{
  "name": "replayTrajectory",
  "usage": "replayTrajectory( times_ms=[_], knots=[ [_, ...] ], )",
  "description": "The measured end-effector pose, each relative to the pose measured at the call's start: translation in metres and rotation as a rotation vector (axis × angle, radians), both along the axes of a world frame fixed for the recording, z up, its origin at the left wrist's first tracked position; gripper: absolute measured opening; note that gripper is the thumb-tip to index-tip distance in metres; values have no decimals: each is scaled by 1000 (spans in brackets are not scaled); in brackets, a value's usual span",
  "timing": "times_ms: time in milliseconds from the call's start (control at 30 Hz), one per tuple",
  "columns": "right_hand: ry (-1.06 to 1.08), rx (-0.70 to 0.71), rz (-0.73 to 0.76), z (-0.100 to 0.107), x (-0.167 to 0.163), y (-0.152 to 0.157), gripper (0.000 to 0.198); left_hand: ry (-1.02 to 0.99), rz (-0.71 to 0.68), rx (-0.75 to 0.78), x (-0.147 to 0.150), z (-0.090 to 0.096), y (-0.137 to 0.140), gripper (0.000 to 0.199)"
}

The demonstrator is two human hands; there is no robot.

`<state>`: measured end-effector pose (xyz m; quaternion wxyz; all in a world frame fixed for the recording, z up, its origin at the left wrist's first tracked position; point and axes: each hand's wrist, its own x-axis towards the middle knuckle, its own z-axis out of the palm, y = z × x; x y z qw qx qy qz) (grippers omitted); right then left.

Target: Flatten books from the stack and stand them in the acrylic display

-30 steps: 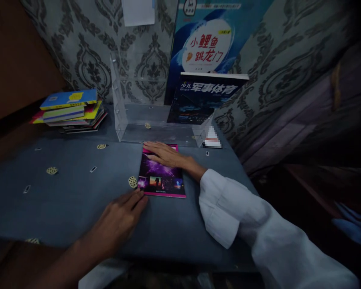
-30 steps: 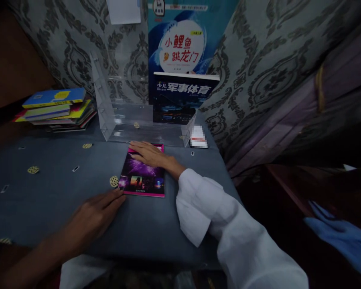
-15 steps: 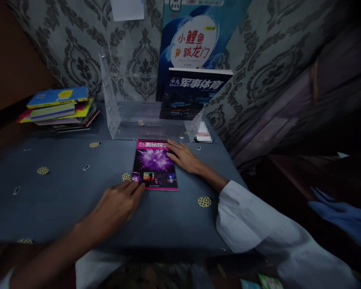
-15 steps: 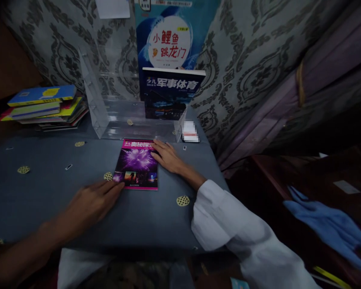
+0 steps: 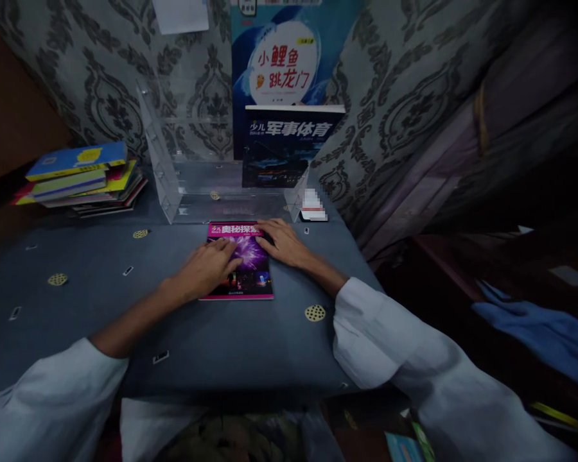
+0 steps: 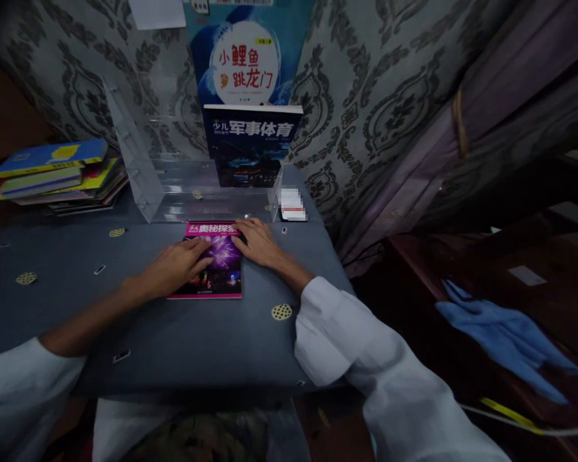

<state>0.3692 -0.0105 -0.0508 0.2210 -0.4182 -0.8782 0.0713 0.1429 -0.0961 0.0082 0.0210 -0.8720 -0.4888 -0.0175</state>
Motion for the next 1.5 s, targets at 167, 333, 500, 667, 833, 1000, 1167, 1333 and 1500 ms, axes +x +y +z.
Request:
replayTrajectory(
  times_ms=[167, 333, 500, 667, 833, 1000, 1167, 1333, 1500],
  knots=[
    [17, 32, -2, 10, -7, -7, 41, 38, 69, -17, -3, 7, -3, 35],
    [24, -19, 4, 19, -12, -27, 39, 98, 124, -42, -6, 14, 0, 35],
    [155, -27, 31, 16, -11, -54, 36, 157, 148, -15, 7, 19, -4, 48],
    [406, -85, 40, 6, -7, -65, 31, 171, 80, 34, 22, 9, -9, 52],
    [500, -120, 13, 4, -5, -64, 31, 210, 70, 18, 30, 6, -8, 44],
    [559, -159, 2, 7, -4, -65, 33, 204, 41, 43, 33, 1, -5, 37],
    [589, -139, -8, 8, -3, -66, 33, 191, 32, 63, 34, -7, -4, 37],
    [596, -101, -3, 9, -1, -68, 32, 191, 36, 82, 33, -9, -2, 38],
    [574, -59, -6, 11, -1, -69, 31, 208, 23, 76, 32, -10, -2, 38]
  ],
)
